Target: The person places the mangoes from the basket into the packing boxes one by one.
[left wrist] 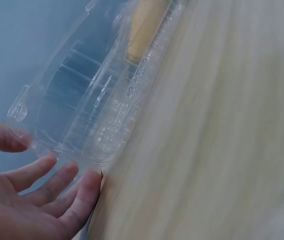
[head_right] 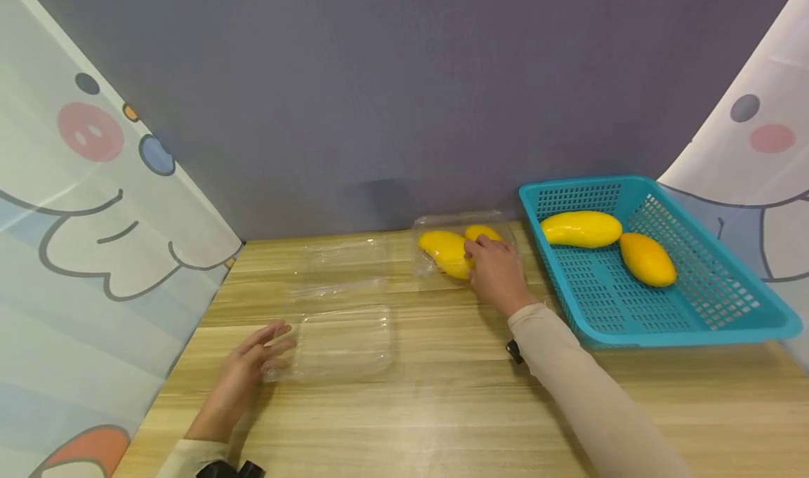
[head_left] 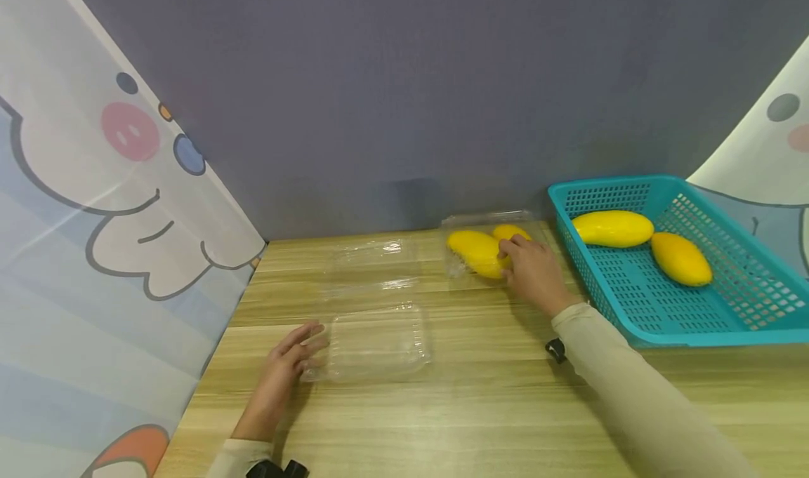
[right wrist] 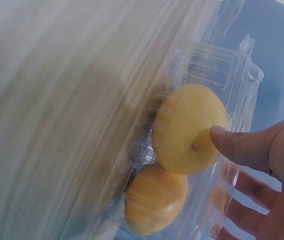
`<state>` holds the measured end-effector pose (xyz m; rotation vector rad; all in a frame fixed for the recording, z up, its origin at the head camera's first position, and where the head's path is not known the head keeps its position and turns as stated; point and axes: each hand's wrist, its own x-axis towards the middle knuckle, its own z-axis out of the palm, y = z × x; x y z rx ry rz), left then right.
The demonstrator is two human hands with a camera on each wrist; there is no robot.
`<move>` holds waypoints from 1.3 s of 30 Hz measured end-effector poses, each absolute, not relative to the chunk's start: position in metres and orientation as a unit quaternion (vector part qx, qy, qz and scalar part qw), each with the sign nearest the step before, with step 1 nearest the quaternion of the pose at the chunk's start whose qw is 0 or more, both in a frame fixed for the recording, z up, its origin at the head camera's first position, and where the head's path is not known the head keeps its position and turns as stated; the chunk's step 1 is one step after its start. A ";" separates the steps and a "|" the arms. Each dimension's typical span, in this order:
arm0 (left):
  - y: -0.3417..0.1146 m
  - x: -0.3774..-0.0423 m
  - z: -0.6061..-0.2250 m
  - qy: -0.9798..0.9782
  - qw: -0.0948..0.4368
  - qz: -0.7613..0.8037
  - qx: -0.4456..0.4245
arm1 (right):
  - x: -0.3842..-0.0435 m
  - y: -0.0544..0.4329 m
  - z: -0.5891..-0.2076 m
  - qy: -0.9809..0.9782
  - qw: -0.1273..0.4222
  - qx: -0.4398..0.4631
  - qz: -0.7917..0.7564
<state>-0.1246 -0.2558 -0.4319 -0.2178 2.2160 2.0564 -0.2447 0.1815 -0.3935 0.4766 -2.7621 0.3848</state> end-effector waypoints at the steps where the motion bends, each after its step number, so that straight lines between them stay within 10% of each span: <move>1: -0.253 -0.125 -0.432 0.730 0.058 0.677 -0.072 | -0.246 0.182 -0.393 -0.966 0.151 0.164 0.134; 39: -0.198 -0.131 -0.438 0.735 0.076 0.673 -0.020 | -0.269 0.185 -0.383 -0.981 0.099 0.120 0.119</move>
